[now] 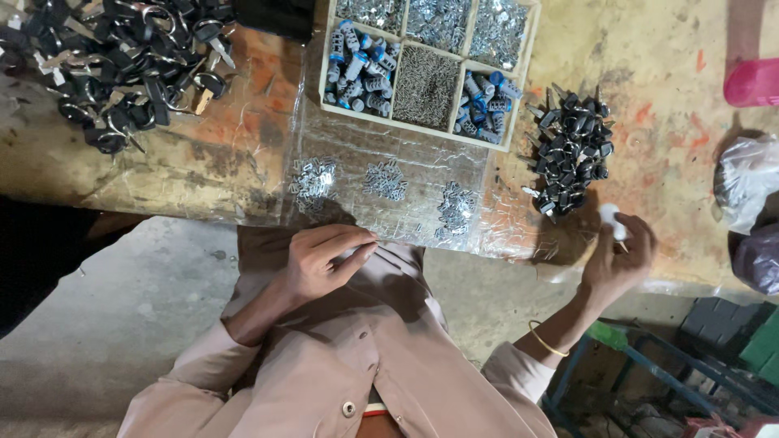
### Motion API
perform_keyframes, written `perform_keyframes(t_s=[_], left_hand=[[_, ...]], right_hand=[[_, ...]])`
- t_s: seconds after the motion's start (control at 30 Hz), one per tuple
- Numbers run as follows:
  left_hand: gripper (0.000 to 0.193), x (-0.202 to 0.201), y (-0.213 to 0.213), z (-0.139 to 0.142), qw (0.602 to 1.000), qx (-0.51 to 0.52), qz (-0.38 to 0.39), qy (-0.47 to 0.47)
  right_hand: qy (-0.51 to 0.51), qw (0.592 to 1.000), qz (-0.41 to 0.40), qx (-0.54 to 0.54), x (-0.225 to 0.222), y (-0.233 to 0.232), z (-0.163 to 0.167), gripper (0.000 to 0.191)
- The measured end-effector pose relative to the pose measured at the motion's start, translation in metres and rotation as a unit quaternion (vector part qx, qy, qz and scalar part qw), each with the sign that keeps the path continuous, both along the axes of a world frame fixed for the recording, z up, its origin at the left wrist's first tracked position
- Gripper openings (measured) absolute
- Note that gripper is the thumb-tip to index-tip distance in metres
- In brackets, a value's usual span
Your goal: The person picks small metal pins and springs from a compartment tray and inserts them one at a time into a small lock cylinder held in their hands, pressing each part into place before reaching for the next component. They repeat this insertion cycle continuously while seated at a workbench covered with piles of key blanks and lock parts.
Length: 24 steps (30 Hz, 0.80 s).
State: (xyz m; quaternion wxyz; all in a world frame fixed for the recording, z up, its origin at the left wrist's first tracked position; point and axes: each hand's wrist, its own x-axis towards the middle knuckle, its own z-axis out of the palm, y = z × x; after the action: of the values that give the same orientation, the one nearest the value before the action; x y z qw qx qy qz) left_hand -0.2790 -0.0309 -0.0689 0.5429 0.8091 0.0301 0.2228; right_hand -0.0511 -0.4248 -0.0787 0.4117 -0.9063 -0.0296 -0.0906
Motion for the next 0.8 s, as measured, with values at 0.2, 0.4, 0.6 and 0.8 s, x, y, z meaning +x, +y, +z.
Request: perform_keyframes(t_s=[0.2,0.4,0.6,0.8], left_hand=[[0.032,0.000,0.001,0.004,1.000,0.005,-0.026,-0.017],[0.063,-0.012,-0.005,0.012,0.990,-0.068,-0.110,0.054],[0.044,-0.056,0.009,-0.004,0.972,-0.082,-0.075,0.208],[0.043,-0.124,0.061,-0.036,0.868,-0.175,0.078,0.458]], right_hand=[[0.131,0.956,0.123,0.233,-0.050,0.055,0.009,0.023],[0.260,0.826,0.471,0.170,-0.128,0.168,0.015,0.033],[0.258,0.837,0.468,0.120,-0.121,0.184,0.042,0.030],[0.001,0.981,0.154,-0.122,-0.044,0.147,0.050,0.020]])
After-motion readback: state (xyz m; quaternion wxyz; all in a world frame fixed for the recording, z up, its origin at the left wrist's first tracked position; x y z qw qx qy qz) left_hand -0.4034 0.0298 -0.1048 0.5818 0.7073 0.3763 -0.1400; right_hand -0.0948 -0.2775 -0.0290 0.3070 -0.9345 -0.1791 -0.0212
